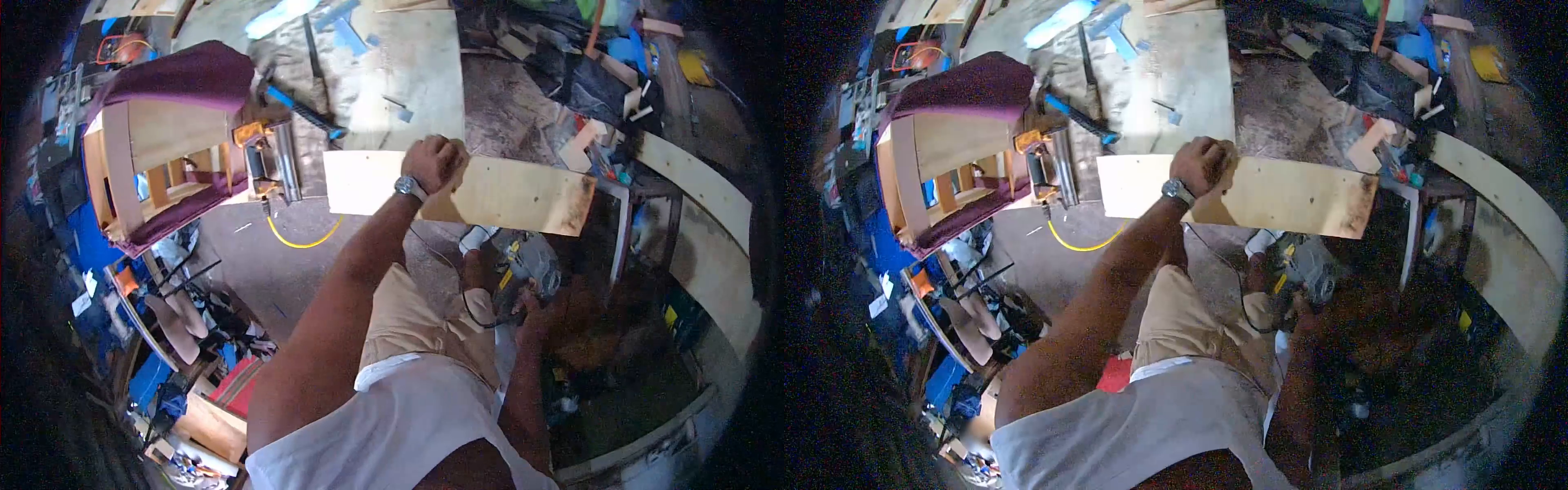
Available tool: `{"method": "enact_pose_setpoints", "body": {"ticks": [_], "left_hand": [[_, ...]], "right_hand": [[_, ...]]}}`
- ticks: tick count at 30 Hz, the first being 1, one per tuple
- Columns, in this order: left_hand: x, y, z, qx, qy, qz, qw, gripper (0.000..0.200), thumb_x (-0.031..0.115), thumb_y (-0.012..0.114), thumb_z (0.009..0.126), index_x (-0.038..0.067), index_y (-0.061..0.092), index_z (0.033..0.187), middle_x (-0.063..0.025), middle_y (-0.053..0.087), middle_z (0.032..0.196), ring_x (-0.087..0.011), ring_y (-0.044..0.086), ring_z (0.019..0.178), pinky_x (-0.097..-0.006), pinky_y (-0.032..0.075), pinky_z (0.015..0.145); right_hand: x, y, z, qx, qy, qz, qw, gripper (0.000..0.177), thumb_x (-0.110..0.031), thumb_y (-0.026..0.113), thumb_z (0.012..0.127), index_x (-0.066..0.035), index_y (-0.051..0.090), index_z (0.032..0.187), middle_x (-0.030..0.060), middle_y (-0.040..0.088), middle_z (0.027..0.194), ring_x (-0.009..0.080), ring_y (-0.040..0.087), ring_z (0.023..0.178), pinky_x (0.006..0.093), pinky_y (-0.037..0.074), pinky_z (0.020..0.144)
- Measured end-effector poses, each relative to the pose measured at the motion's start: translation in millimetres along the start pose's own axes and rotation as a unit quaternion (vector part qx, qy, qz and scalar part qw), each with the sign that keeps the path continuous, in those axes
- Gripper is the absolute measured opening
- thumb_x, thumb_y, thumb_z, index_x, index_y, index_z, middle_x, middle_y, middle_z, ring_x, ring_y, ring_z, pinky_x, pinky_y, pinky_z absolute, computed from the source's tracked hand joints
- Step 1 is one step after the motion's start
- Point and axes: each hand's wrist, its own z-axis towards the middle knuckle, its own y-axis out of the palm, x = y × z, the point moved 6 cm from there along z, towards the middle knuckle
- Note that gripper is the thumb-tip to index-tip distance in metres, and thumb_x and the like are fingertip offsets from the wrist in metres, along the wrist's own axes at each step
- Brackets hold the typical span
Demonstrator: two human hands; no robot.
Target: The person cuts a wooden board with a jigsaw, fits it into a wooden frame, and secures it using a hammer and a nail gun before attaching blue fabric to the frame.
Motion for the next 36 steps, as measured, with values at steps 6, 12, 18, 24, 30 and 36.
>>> {"method": "enact_pose_setpoints", "body": {"ticks": [6, 12, 18, 24, 30, 36], "left_hand": [[-10.8, 1.7, 0.8, -0.002, -0.002, 0.035, 0.999, 0.027, 0.032, 0.062, 0.083, 0.013, 0.063, 0.103, -0.0090, 0.062, 0.098, -0.0302, 0.057, 0.095, -0.0458, 0.044, 0.083], [-33.7, -16.6, 29.8, -0.027, 0.017, 0.095, 0.995, 0.037, 0.035, 0.060, 0.082, 0.013, 0.062, 0.111, -0.0082, 0.063, 0.105, -0.0325, 0.055, 0.098, -0.0464, 0.040, 0.090], [-22.7, -39.9, -76.1, 0.059, -0.187, 0.124, 0.973, 0.051, 0.041, 0.053, 0.091, 0.017, 0.050, 0.136, -0.0119, 0.037, 0.150, -0.0355, 0.033, 0.138, -0.0563, 0.020, 0.110], [-38.0, -32.8, -75.8, 0.043, -0.134, 0.116, 0.983, 0.039, 0.035, 0.057, 0.089, 0.018, 0.060, 0.123, -0.0140, 0.050, 0.134, -0.0356, 0.045, 0.124, -0.0528, 0.030, 0.104], [-56.7, -35.8, -45.4, 0.010, -0.121, 0.089, 0.989, 0.031, 0.029, 0.059, 0.089, 0.013, 0.061, 0.115, -0.0140, 0.058, 0.114, -0.0355, 0.051, 0.105, -0.0513, 0.038, 0.091], [-48.8, -32.8, -65.9, -0.026, -0.139, 0.100, 0.985, 0.063, 0.046, 0.061, 0.084, 0.014, 0.048, 0.137, -0.0166, 0.043, 0.141, -0.0391, 0.038, 0.128, -0.0558, 0.025, 0.106]], "right_hand": [[-33.1, 34.3, -20.6, 0.032, -0.010, -0.129, 0.991, 0.048, -0.012, 0.071, 0.082, 0.001, 0.055, 0.125, 0.0120, 0.064, 0.105, 0.0210, 0.057, 0.069, 0.0322, 0.049, 0.063], [38.4, 6.0, 31.8, 0.002, -0.144, -0.132, 0.981, 0.035, -0.003, 0.069, 0.080, -0.001, 0.061, 0.114, 0.0079, 0.064, 0.082, 0.0151, 0.054, 0.054, 0.0309, 0.046, 0.051], [-44.8, 71.7, -3.3, -0.015, 0.022, 0.088, 0.996, 0.032, -0.007, 0.070, 0.077, -0.001, 0.063, 0.108, 0.0067, 0.065, 0.079, 0.0147, 0.056, 0.056, 0.0298, 0.045, 0.052], [-44.3, 83.0, 0.0, -0.073, 0.010, 0.065, 0.995, 0.036, -0.010, 0.070, 0.077, -0.001, 0.064, 0.111, 0.0063, 0.066, 0.082, 0.0145, 0.056, 0.057, 0.0303, 0.046, 0.054], [-44.6, 88.2, 0.1, -0.086, 0.020, 0.052, 0.995, 0.036, -0.009, 0.070, 0.078, -0.001, 0.064, 0.113, 0.0078, 0.066, 0.086, 0.0163, 0.057, 0.058, 0.0321, 0.048, 0.053], [-46.8, 110.1, -10.4, -0.077, 0.018, 0.104, 0.991, 0.034, -0.015, 0.067, 0.082, -0.001, 0.064, 0.113, 0.0088, 0.066, 0.082, 0.0158, 0.056, 0.056, 0.0326, 0.047, 0.053]]}}
